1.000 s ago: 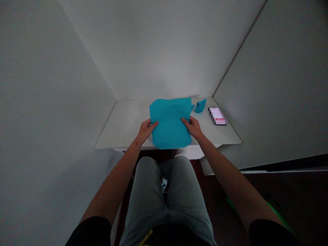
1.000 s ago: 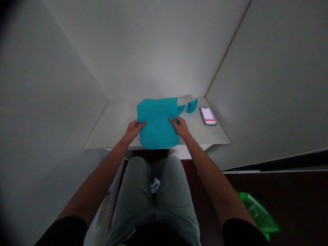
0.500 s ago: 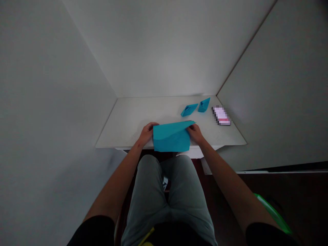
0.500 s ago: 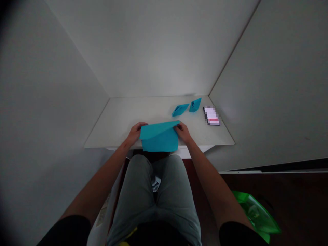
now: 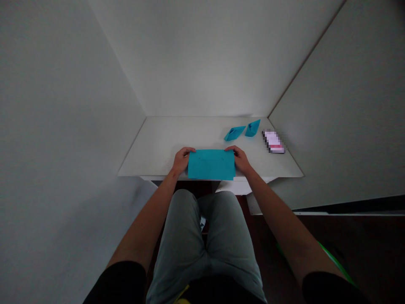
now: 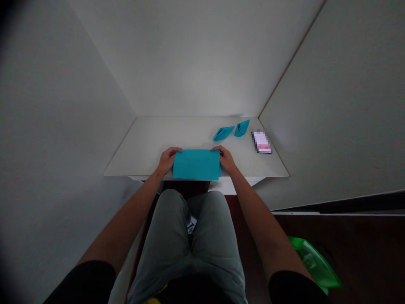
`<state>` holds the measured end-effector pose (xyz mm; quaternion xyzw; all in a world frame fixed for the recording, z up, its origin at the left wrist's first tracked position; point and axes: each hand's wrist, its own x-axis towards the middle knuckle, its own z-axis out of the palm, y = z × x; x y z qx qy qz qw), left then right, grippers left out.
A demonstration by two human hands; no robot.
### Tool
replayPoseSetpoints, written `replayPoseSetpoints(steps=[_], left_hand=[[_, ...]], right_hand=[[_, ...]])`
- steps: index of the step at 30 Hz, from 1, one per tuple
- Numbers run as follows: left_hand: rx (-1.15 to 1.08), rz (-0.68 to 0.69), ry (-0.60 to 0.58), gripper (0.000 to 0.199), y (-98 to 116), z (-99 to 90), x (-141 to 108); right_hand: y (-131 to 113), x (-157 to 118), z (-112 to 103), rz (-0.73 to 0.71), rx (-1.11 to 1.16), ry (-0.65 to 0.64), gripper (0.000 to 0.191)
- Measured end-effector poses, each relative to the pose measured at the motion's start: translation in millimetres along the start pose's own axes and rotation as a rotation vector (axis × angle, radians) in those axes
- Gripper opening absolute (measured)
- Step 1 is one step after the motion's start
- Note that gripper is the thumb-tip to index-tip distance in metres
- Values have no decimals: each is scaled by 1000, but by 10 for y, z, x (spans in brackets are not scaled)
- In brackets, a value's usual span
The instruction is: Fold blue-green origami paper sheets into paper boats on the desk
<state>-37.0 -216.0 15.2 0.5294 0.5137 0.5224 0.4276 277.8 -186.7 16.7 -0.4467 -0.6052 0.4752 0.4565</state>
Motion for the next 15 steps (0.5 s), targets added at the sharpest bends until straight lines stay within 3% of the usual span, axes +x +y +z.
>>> replayPoseSetpoints(steps=[3, 9, 15], left_hand=[[13, -9, -18, 27, -9, 15, 17], [79, 99, 1, 35, 21, 13, 10], [141, 76, -52, 25, -20, 55, 9]], right_hand=[[17, 5, -15, -3, 44, 4, 31], [22, 10, -58, -31, -34, 45, 29], [5, 16, -78, -47, -114, 56, 42]])
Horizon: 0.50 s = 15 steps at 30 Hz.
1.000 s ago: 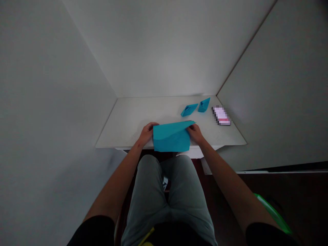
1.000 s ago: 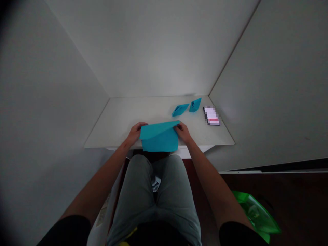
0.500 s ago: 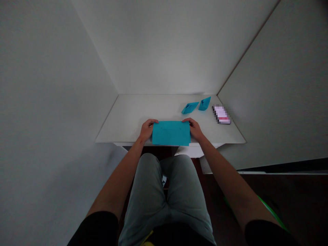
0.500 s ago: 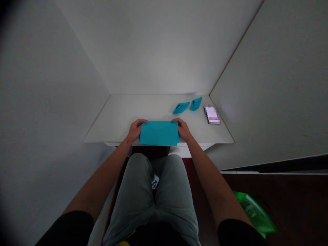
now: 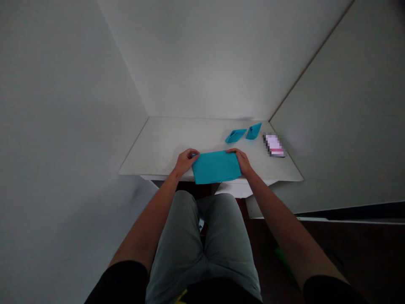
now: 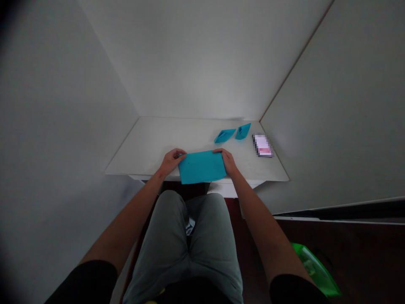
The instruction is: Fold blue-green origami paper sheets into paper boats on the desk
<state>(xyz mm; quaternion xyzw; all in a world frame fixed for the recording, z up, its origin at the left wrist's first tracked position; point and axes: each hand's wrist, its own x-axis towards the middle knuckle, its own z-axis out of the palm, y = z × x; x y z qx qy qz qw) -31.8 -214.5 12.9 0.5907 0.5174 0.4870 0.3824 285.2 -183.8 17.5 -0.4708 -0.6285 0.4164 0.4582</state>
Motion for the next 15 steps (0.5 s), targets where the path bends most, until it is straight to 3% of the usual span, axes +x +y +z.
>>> replayPoseSetpoints(steps=[5, 8, 11, 15], left_hand=[[-39, -17, 89, 27, -41, 15, 26], [-44, -5, 142, 27, -62, 9, 41], [-77, 6, 181, 33, -88, 18, 46], [-144, -28, 129, 57, -104, 68, 19]], right_hand=[[10, -13, 76, 83, 77, -25, 53], [37, -22, 120, 108, 122, -123, 78], [85, -9, 131, 96, 82, -145, 66], [149, 25, 117, 58, 21, -54, 57]])
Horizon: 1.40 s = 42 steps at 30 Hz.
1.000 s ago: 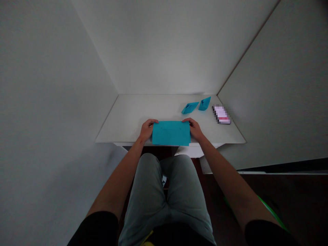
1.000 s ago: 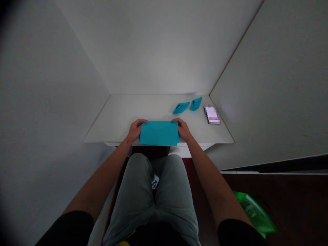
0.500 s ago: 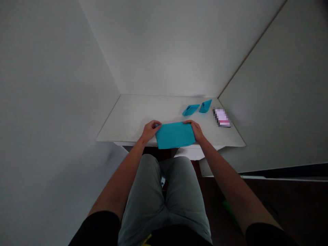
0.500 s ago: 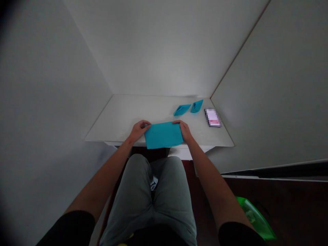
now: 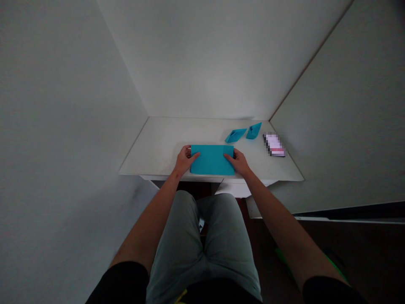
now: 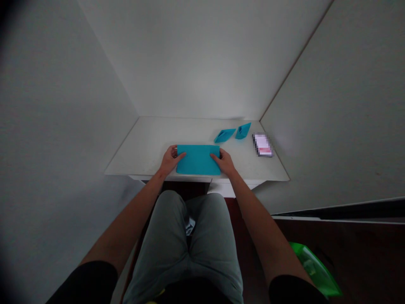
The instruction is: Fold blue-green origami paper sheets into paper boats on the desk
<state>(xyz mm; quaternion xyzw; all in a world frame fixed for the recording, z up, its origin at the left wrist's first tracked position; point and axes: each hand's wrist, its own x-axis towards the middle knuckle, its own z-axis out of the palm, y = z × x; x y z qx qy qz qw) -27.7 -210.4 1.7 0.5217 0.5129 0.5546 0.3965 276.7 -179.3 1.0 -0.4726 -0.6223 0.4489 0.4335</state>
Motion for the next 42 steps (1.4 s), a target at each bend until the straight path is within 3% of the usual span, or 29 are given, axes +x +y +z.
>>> replayPoseSetpoints(steps=[2, 5, 8, 12, 17, 20, 26, 32, 37, 42], left_hand=[[-2, -4, -64, 61, 3, 16, -20], [86, 21, -124, 46, 17, 12, -31], [196, 46, -77, 31, 34, -5, -19], [306, 122, -20, 27, 73, -2, -18], [389, 235, -171, 27, 158, 24, -68], [408, 280, -230, 23, 184, 36, -98], [409, 293, -236, 32, 176, 36, -97], [495, 281, -225, 20, 167, 27, -57], [624, 316, -288, 12, 178, 58, -101], [690, 313, -351, 18, 241, 85, -155]], right_hand=[[16, 10, -1, -18, 15, 34, 58], [20, 4, 12, -46, 38, 35, 59], [4, -15, 21, -92, -20, -4, 62], [-40, -31, 14, -232, -204, -42, 57], [-108, -55, 36, -318, -278, -119, 43], [-136, -77, 62, -262, -252, -121, 49], [-90, -43, 44, -42, -77, -51, 91], [-59, -9, -2, -102, -135, -46, 61], [-37, -9, 37, -100, -198, -13, 59], [-16, 3, 67, -146, -258, -6, 56]])
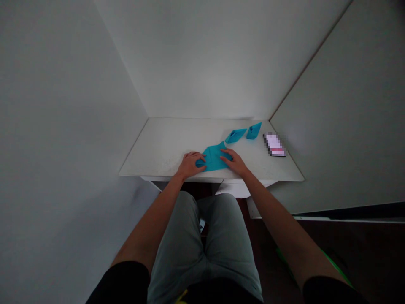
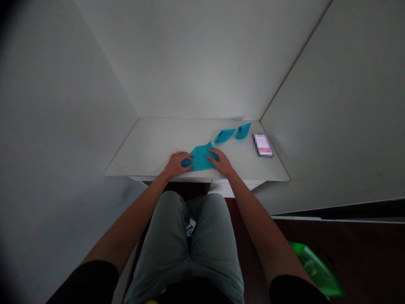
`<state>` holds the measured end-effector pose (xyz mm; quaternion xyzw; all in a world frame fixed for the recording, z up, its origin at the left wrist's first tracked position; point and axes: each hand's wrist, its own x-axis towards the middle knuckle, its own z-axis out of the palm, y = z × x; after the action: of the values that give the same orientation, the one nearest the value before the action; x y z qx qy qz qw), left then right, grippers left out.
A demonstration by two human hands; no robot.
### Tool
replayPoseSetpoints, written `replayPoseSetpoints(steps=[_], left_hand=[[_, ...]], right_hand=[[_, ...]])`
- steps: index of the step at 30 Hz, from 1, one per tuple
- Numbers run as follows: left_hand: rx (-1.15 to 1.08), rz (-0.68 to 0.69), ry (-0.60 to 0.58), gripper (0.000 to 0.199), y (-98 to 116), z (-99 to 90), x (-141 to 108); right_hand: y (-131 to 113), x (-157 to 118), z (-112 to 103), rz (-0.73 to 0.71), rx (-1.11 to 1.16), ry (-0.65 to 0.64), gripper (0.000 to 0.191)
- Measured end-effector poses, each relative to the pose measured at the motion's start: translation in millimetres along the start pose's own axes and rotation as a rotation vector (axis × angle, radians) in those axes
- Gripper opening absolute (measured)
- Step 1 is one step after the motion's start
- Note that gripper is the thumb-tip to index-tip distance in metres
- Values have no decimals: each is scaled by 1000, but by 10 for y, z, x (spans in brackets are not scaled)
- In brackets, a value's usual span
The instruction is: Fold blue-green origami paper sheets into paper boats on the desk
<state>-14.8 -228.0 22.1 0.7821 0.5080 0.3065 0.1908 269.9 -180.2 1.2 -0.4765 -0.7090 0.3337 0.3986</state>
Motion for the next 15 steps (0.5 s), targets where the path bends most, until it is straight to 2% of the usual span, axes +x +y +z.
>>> replayPoseSetpoints(steps=[8, 15], left_hand=[[3, -12, -6, 22, 45, -23, 18], [8, -14, -1, 30, 36, -16, 13]], right_hand=[[-99, -49, -42, -40, -33, -43, 37], [-111, -43, -39, -119, -38, -135, 30]])
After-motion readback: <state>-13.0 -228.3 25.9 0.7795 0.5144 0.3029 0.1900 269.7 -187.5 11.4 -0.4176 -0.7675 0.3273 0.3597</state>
